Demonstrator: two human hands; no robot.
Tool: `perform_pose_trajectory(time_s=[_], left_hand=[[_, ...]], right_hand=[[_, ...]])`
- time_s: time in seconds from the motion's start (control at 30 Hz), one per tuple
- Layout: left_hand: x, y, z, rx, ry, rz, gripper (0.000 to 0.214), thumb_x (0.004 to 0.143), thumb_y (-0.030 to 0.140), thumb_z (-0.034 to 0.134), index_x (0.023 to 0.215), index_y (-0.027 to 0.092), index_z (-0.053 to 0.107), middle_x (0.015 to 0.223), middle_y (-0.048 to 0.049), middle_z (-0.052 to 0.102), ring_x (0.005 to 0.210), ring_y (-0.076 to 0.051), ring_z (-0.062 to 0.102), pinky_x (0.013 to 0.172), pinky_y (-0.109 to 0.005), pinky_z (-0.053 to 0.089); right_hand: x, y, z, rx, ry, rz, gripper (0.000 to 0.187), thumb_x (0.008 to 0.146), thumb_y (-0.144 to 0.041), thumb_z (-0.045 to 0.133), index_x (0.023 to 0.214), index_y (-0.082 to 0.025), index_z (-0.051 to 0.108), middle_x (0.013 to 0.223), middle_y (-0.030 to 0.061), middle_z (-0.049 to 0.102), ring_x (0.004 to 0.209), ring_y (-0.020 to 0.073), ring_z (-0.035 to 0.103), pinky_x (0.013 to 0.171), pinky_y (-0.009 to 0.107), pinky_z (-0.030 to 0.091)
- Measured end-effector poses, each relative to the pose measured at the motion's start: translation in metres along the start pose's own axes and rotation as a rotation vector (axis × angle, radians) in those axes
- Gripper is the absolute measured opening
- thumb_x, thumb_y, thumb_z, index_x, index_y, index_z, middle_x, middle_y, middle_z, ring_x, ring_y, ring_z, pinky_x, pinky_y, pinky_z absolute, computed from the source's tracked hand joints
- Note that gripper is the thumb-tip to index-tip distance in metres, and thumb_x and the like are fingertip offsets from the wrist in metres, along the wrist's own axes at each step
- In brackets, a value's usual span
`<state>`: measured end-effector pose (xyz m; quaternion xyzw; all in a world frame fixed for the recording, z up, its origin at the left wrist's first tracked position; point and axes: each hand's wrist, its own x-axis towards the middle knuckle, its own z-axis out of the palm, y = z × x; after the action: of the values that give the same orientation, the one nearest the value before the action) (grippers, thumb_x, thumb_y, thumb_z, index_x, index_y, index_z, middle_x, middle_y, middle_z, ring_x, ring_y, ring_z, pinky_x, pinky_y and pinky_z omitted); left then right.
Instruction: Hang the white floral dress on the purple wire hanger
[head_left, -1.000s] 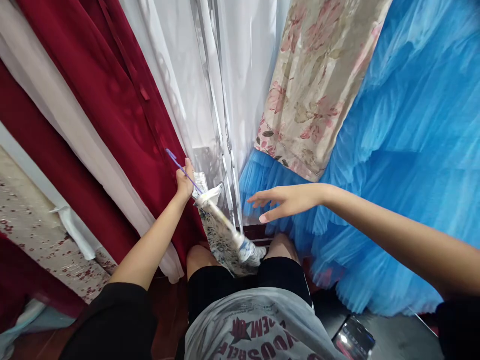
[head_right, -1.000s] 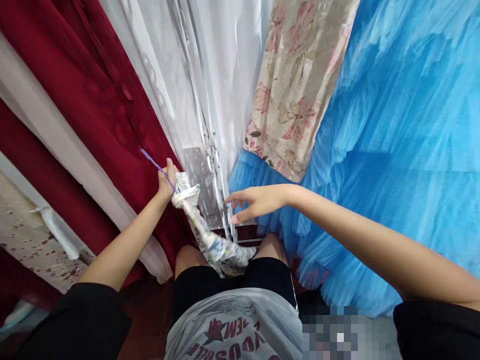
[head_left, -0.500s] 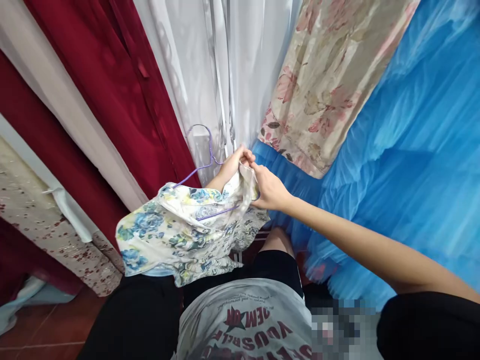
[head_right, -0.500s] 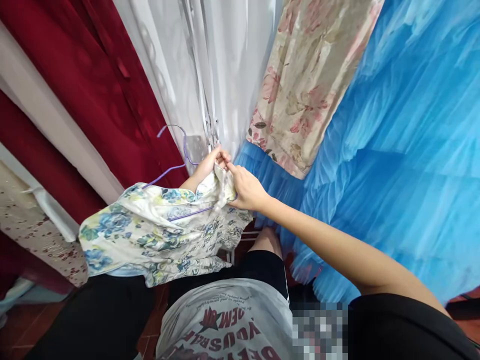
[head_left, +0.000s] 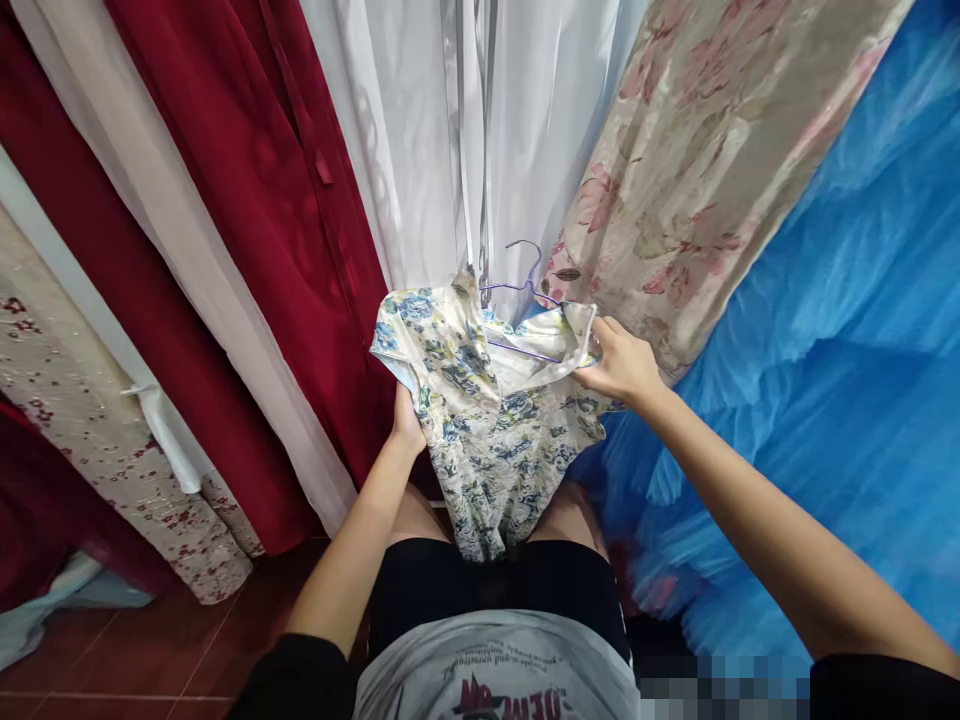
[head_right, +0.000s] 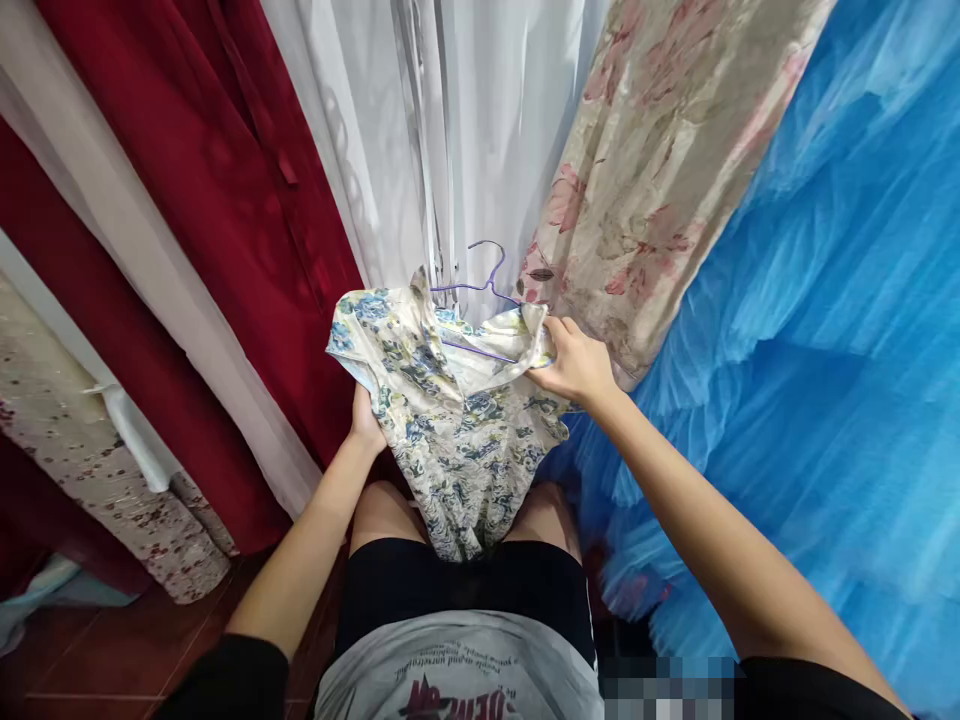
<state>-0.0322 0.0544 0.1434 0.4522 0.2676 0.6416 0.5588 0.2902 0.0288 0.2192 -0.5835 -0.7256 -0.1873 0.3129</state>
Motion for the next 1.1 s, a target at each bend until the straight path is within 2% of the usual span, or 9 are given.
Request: perform_pose_trajectory(time_s=[0.13, 0.23, 0.37, 0.47, 0.57, 0.67, 0.77, 0.83, 1.1], left_hand=[[-0.027, -0.034, -0.023, 0.015, 0.227, -0.024, 0.067, 0.084, 0.074, 0.054, 0.126, 0.022, 0.063, 0.140, -0.0060, 0.060, 0.144, -0.026, 0.039, 0.120, -0.037, 0.032], [-0.056, -0.060, -0.031, 0.225, 0.162, -0.131, 0.064, 0.075, 0.049, 0.079, 0.130, 0.021, 0.062, 0.142, -0.0074, 0.059, 0.141, -0.028, 0.044, 0.122, -0.041, 0.027], [-0.091, -0.087, -0.031, 0.285, 0.100, -0.241, 0.065, 0.072, 0.036, 0.082, 0.131, 0.022, 0.062, 0.137, -0.0081, 0.063, 0.132, -0.029, 0.054, 0.118, -0.045, 0.034], [-0.108, -0.098, -0.029, 0.268, 0.147, -0.258, 0.063, 0.072, 0.035, 0.082, 0.131, 0.021, 0.062, 0.137, -0.0095, 0.063, 0.132, -0.030, 0.055, 0.117, -0.047, 0.037], [-0.118, -0.101, -0.028, 0.279, 0.187, -0.303, 0.062, 0.070, 0.035, 0.083, 0.126, 0.018, 0.066, 0.131, -0.0123, 0.067, 0.128, -0.033, 0.058, 0.115, -0.049, 0.039], [-0.124, -0.095, -0.027, 0.308, 0.159, -0.315, 0.058, 0.069, 0.036, 0.083, 0.122, 0.018, 0.068, 0.127, -0.0122, 0.069, 0.127, -0.032, 0.059, 0.114, -0.047, 0.040], [-0.126, -0.087, -0.028, 0.370, 0.044, -0.322, 0.047, 0.073, 0.038, 0.081, 0.113, 0.016, 0.071, 0.116, -0.0120, 0.073, 0.124, -0.031, 0.060, 0.113, -0.045, 0.042], [-0.125, -0.083, -0.031, 0.408, -0.056, -0.361, 0.038, 0.076, 0.040, 0.079, 0.104, 0.015, 0.073, 0.106, -0.0123, 0.075, 0.115, -0.031, 0.065, 0.108, -0.045, 0.046], [-0.110, -0.081, -0.040, 0.445, -0.142, -0.471, 0.054, 0.066, 0.040, 0.084, 0.115, 0.018, 0.071, 0.120, -0.0128, 0.071, 0.118, -0.034, 0.063, 0.106, -0.045, 0.048]], right_hand=[[0.025, -0.022, -0.004, 0.020, 0.025, -0.131, 0.071, 0.076, -0.051, 0.065, 0.137, -0.017, 0.055, 0.113, 0.0126, 0.066, 0.094, 0.0334, 0.066, 0.072, 0.037, 0.051], [0.023, -0.033, -0.007, 0.085, -0.048, -0.236, 0.080, 0.071, -0.047, 0.070, 0.142, -0.016, 0.051, 0.113, 0.0130, 0.066, 0.096, 0.0341, 0.066, 0.074, 0.038, 0.053], [-0.002, -0.035, 0.000, 0.209, -0.059, -0.273, 0.087, 0.070, -0.037, 0.073, 0.149, -0.017, 0.043, 0.133, 0.0162, 0.060, 0.117, 0.0379, 0.059, 0.095, 0.048, 0.050], [-0.046, -0.043, 0.023, 0.421, 0.140, -0.088, 0.066, 0.082, -0.034, 0.067, 0.144, -0.022, 0.050, 0.142, 0.0137, 0.056, 0.132, 0.0365, 0.050, 0.109, 0.054, 0.038], [-0.111, -0.066, 0.062, 0.704, 0.321, 0.388, 0.038, 0.089, -0.035, 0.065, 0.123, -0.020, 0.064, 0.124, 0.0129, 0.067, 0.117, 0.0319, 0.060, 0.102, 0.048, 0.045], [-0.168, -0.100, 0.096, 1.020, 0.079, 0.691, 0.027, 0.090, -0.044, 0.064, 0.084, -0.018, 0.066, 0.077, 0.0053, 0.068, 0.073, 0.0221, 0.063, 0.071, 0.034, 0.049], [-0.189, -0.132, 0.108, 1.317, -0.438, 0.664, 0.042, 0.096, -0.052, 0.053, 0.073, -0.018, 0.061, 0.061, 0.0011, 0.059, 0.060, 0.0172, 0.056, 0.060, 0.029, 0.042], [-0.185, -0.147, 0.107, 1.410, -0.644, 0.612, 0.048, 0.099, -0.056, 0.045, 0.076, -0.017, 0.063, 0.064, 0.0023, 0.061, 0.062, 0.0174, 0.057, 0.061, 0.028, 0.042], [-0.164, -0.166, 0.102, 1.144, -0.557, 0.659, 0.054, 0.101, -0.056, 0.042, 0.063, -0.018, 0.052, 0.060, -0.0009, 0.051, 0.060, 0.0141, 0.049, 0.061, 0.027, 0.036]])
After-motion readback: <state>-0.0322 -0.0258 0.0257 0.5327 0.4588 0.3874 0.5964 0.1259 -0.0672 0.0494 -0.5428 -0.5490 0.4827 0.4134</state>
